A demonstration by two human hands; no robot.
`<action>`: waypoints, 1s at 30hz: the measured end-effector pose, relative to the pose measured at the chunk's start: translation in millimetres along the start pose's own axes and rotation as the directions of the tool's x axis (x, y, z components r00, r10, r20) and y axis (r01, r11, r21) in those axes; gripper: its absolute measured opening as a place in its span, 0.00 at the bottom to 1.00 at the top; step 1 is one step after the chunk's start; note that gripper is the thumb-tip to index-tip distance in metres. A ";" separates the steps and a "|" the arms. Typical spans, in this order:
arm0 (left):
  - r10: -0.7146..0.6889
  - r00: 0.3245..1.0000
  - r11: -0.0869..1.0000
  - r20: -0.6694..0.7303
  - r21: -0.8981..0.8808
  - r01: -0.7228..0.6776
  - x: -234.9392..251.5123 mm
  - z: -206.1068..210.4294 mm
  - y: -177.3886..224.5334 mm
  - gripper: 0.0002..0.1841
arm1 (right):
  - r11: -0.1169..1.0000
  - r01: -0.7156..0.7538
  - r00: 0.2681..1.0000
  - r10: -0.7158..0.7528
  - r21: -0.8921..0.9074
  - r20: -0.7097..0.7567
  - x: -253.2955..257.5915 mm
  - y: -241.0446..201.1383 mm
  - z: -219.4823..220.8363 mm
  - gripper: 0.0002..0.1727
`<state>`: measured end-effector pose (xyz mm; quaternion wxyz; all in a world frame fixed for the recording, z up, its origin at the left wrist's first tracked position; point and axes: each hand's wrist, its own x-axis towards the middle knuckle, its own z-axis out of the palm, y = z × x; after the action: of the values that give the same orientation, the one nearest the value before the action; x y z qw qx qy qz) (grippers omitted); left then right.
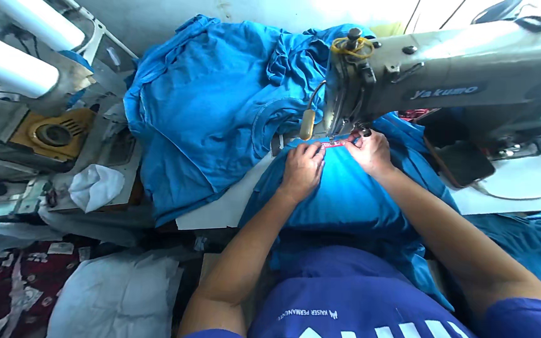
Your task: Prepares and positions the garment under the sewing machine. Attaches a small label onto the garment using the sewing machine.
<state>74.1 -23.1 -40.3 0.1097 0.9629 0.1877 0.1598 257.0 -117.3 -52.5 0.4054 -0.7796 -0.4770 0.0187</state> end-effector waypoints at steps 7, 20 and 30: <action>-0.004 1.000 0.998 0.024 -0.063 0.006 -3.8 1.7 -3.8 0.20 | 1.000 0.010 1.000 -0.010 0.019 -0.028 -0.8 -0.8 -0.9 0.15; 0.229 0.973 0.973 0.023 0.013 -0.229 5.0 2.6 -17.9 0.21 | 0.948 0.283 0.957 -0.290 -0.143 -0.029 -15.8 -8.0 -6.8 0.10; 0.226 0.974 0.968 -0.032 -0.102 -0.228 5.3 6.1 -23.6 0.19 | 0.877 0.367 0.926 -0.315 -0.309 0.207 -51.8 -7.5 -6.8 0.29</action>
<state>73.1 -0.5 -50.9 0.1391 0.9693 0.0689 0.1906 226.2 -159.2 -61.6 0.2236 -0.7377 -0.6323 -0.0773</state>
